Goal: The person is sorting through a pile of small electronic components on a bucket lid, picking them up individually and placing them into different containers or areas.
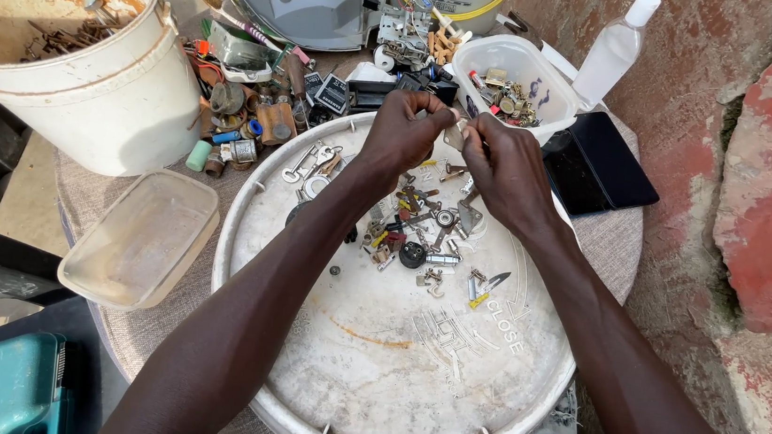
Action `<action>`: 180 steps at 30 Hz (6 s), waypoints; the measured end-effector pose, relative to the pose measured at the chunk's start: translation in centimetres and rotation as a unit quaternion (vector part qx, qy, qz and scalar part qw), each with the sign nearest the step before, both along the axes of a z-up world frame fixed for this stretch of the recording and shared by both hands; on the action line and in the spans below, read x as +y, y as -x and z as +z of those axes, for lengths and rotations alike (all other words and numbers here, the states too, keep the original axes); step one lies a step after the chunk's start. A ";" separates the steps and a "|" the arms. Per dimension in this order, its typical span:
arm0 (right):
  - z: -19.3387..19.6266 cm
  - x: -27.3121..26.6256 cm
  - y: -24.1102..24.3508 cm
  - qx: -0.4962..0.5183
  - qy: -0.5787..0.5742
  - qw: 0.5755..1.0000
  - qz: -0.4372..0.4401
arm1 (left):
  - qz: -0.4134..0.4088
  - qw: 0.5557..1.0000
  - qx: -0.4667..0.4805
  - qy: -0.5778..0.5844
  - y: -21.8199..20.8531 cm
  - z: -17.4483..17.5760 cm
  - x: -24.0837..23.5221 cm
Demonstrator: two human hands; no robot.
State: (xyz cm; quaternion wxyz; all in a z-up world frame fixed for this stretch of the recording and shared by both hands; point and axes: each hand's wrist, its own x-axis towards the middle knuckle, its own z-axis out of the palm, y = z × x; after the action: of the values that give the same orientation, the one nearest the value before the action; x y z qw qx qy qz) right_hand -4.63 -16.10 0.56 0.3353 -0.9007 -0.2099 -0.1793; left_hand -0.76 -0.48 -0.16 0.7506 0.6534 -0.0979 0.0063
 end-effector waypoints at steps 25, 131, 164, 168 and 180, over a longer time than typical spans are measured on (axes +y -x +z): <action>4.8 3.8 -3.9 0.294 -0.222 0.930 0.020 | 0.054 0.992 0.071 0.088 -2.5 0.8 3.3; -1.7 -3.3 2.3 0.093 0.046 0.989 -0.106 | -0.138 0.771 -0.416 -0.462 -1.0 -2.5 -0.6; 1.2 -2.4 3.6 0.297 -0.368 0.881 -0.014 | -0.255 0.944 -0.190 -0.085 -0.3 -0.9 0.3; 0.4 -4.1 2.5 0.325 -0.602 0.728 0.048 | -0.245 0.859 -0.371 -0.253 1.6 1.6 0.2; 2.1 -2.1 3.6 0.326 -0.483 0.813 0.007 | -0.269 0.709 -0.240 -0.606 8.0 -0.1 -5.3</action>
State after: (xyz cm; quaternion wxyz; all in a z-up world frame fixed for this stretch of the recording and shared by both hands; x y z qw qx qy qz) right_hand -8.21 -18.17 2.69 0.7773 -0.6269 0.0189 0.0486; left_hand -8.80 -5.74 -0.21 0.1150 0.8905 -0.4287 -0.0999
